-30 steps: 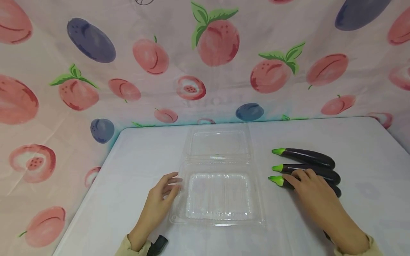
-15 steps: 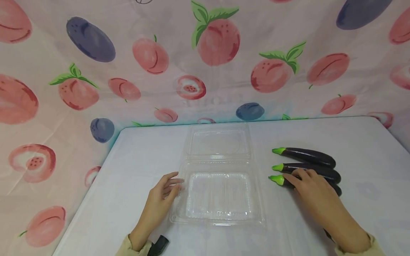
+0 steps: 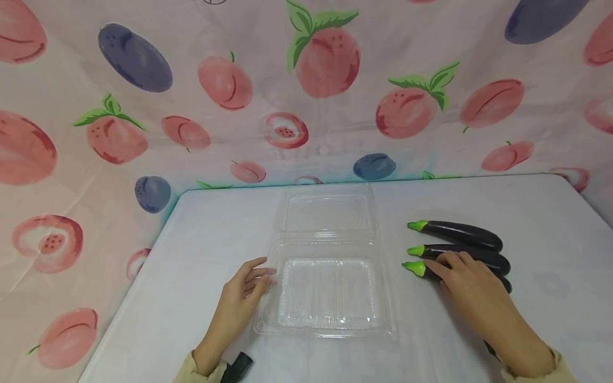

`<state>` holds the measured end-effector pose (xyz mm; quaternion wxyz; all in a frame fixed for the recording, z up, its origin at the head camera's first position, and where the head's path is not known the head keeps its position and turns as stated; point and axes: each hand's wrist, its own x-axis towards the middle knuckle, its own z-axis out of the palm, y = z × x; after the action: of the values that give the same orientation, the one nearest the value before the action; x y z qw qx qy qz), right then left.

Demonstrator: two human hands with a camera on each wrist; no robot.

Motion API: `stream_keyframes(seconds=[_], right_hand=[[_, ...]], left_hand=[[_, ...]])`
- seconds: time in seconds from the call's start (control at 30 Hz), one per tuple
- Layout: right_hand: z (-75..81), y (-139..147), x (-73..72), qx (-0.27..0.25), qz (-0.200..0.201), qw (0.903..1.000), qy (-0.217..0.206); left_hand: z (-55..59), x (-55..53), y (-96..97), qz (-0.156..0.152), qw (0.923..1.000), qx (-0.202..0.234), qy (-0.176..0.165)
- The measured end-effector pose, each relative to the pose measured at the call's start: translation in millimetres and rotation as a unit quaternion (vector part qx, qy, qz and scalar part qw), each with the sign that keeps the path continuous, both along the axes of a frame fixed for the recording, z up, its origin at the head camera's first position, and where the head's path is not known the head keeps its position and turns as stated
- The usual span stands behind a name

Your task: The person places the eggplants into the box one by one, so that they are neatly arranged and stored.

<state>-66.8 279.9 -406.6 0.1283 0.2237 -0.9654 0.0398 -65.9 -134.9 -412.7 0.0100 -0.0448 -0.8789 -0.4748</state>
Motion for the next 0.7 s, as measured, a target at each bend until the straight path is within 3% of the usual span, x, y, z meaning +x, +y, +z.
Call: stream_keyframes(seconds=[0.7], right_hand=[[7.6,1.9,-2.1,-0.017,0.031,0.9986,0.038]], left_hand=[[-0.9,0.0,0.0,0.0,1.0,0.007,0.004]])
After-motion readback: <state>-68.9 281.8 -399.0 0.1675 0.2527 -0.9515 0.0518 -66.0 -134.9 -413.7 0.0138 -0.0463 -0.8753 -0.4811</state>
